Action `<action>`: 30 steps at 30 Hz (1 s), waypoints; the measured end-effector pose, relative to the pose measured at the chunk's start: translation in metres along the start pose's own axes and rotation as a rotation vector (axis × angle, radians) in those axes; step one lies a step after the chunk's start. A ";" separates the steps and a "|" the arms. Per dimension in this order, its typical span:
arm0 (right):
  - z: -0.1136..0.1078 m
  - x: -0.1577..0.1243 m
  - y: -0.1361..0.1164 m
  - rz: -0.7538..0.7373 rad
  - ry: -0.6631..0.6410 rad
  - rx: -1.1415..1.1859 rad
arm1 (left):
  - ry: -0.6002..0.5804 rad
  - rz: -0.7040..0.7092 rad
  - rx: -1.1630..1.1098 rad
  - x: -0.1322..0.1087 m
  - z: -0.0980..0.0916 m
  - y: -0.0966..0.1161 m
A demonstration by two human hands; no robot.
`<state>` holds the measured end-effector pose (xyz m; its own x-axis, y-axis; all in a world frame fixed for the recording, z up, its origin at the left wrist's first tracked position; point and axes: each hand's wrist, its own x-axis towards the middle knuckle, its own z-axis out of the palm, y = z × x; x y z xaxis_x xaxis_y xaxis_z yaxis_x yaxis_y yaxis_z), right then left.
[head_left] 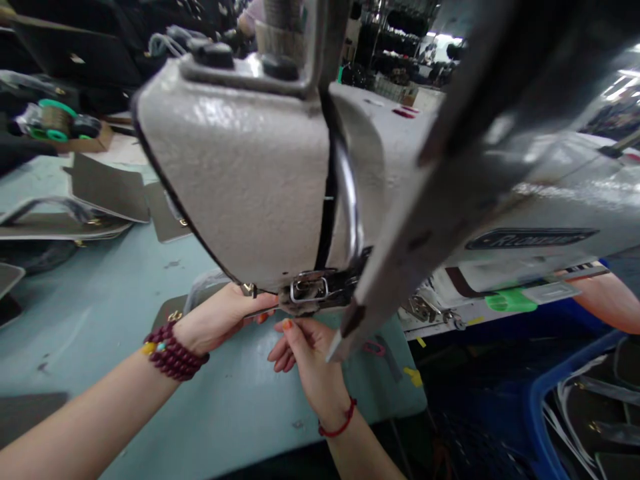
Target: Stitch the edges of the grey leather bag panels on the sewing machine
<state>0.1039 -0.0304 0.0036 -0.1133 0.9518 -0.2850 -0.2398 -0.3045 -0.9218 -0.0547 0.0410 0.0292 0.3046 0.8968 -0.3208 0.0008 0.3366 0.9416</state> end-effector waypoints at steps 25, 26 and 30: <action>-0.015 -0.022 -0.003 0.017 -0.052 -0.023 | 0.536 0.129 -0.317 -0.026 0.064 -0.030; -0.017 -0.023 -0.003 0.014 -0.059 -0.023 | 0.572 0.132 -0.328 -0.026 0.069 -0.032; -0.023 -0.024 -0.002 0.017 -0.080 -0.022 | 0.752 0.136 -0.369 -0.027 0.090 -0.033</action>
<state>0.1297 -0.0517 0.0063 -0.1941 0.9405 -0.2790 -0.2161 -0.3184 -0.9230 0.0232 -0.0203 0.0162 -0.4352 0.8443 -0.3127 -0.3407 0.1670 0.9252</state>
